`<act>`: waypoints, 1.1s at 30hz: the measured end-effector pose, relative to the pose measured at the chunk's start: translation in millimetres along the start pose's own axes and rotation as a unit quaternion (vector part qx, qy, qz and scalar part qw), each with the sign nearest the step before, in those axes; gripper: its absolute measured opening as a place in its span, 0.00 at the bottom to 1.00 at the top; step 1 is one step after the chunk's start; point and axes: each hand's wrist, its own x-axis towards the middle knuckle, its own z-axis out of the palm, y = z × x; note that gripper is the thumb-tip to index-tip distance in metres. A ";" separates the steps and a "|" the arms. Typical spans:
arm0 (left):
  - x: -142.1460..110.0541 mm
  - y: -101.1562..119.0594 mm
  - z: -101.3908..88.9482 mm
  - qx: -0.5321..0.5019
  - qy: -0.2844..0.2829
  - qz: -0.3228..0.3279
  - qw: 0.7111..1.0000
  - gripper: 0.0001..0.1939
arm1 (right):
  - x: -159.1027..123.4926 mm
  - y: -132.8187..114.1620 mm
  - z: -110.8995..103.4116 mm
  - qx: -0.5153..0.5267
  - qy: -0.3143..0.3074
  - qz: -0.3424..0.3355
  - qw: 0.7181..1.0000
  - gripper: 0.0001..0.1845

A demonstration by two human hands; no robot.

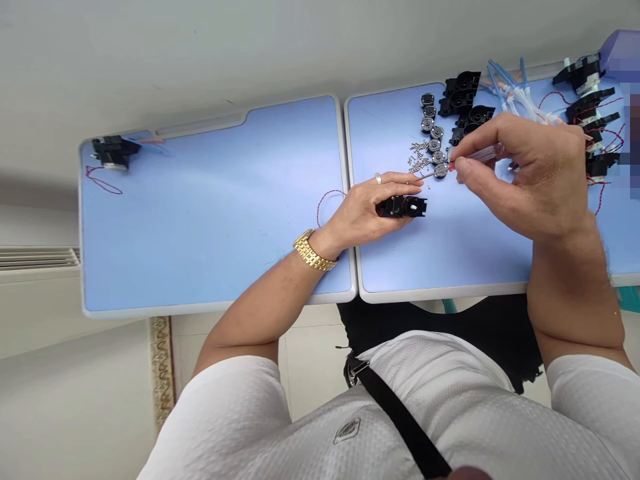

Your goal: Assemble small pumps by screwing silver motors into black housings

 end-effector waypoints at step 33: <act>-1.6 -1.1 0.6 0.004 0.007 0.015 1.000 0.22 | -0.1 3.7 0.6 -0.040 -0.014 -0.002 0.999 0.11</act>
